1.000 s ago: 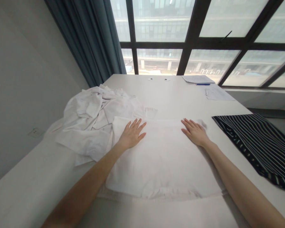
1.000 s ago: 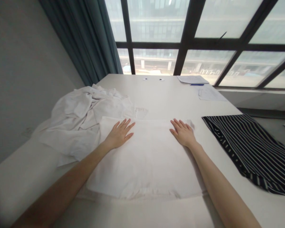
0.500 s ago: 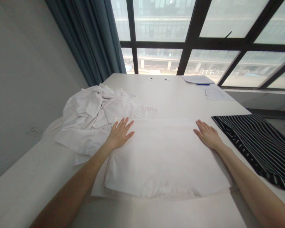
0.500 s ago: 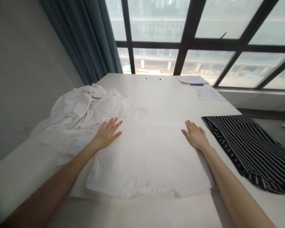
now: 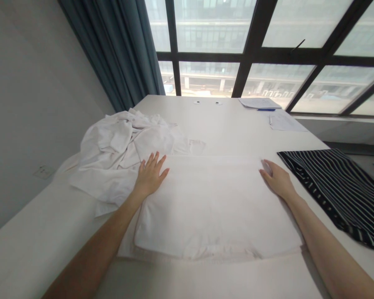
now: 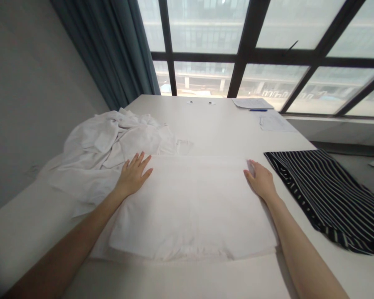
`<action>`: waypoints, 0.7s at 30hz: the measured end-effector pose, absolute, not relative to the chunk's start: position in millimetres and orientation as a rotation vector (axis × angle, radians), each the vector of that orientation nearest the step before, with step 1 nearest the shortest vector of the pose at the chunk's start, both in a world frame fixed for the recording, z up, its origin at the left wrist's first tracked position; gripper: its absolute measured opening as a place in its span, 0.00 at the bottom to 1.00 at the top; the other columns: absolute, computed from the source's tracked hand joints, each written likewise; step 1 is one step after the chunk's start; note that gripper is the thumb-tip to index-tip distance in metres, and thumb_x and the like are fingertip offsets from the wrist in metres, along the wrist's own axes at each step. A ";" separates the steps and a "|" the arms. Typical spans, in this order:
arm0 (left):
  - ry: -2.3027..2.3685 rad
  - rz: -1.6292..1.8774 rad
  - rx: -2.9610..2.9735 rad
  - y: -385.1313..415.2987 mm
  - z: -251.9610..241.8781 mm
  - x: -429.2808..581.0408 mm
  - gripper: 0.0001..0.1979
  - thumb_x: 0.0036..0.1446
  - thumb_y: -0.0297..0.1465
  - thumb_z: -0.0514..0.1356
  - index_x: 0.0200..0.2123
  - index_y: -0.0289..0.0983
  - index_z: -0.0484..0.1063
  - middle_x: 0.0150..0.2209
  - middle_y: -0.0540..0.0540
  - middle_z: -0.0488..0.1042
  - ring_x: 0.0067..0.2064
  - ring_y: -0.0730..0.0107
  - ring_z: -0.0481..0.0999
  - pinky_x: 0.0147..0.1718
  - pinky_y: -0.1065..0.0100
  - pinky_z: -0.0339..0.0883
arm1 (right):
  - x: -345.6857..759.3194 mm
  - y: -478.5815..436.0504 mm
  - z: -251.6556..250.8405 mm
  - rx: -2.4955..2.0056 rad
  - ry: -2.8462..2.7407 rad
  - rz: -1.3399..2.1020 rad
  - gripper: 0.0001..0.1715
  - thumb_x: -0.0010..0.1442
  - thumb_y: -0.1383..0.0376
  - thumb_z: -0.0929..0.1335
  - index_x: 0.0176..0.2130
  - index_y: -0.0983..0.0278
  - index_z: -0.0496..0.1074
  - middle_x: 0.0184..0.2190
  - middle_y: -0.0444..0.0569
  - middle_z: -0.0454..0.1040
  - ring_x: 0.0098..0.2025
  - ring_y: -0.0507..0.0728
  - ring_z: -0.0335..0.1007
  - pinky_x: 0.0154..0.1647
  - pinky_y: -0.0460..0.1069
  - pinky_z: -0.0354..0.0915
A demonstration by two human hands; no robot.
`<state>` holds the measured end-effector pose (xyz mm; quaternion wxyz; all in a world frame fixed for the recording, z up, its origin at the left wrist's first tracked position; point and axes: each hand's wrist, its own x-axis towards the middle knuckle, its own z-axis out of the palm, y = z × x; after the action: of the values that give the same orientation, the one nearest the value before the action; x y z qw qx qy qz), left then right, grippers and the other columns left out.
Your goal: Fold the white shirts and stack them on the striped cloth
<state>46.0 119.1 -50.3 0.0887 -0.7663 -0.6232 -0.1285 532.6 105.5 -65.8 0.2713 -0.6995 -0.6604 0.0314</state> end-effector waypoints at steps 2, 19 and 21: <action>-1.857 -0.434 -2.265 118.6 -49.3 45.6 0.26 0.67 0.39 0.47 0.64 0.39 0.59 0.68 0.38 0.55 0.69 0.54 0.50 0.63 0.46 0.48 | 537.5 105.7 -63.5 -1.880 -1.706 0.126 0.32 0.57 0.54 0.64 0.58 0.66 0.66 0.52 0.59 0.74 0.53 0.66 0.70 0.56 0.61 0.64; -1.863 -0.646 -2.275 121.0 -51.4 43.0 0.23 0.64 0.35 0.48 0.61 0.38 0.64 0.66 0.37 0.58 0.68 0.54 0.54 0.62 0.46 0.51 | 556.1 90.1 -17.7 -1.992 -1.724 0.953 0.24 0.49 0.44 0.70 0.23 0.61 0.69 0.20 0.46 0.69 0.23 0.55 0.64 0.22 0.49 0.59; -1.853 -0.736 -2.282 123.7 -52.7 39.8 0.23 0.64 0.35 0.48 0.60 0.37 0.65 0.66 0.37 0.59 0.68 0.54 0.55 0.62 0.48 0.53 | 554.2 88.2 -12.1 -1.993 -1.812 1.024 0.27 0.48 0.41 0.69 0.22 0.61 0.67 0.21 0.46 0.68 0.23 0.55 0.62 0.22 0.49 0.58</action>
<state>39.8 123.7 -52.7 0.0556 -0.7520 -0.6105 -0.2424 554.2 88.2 -12.1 0.1296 -0.6859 -0.6234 0.3523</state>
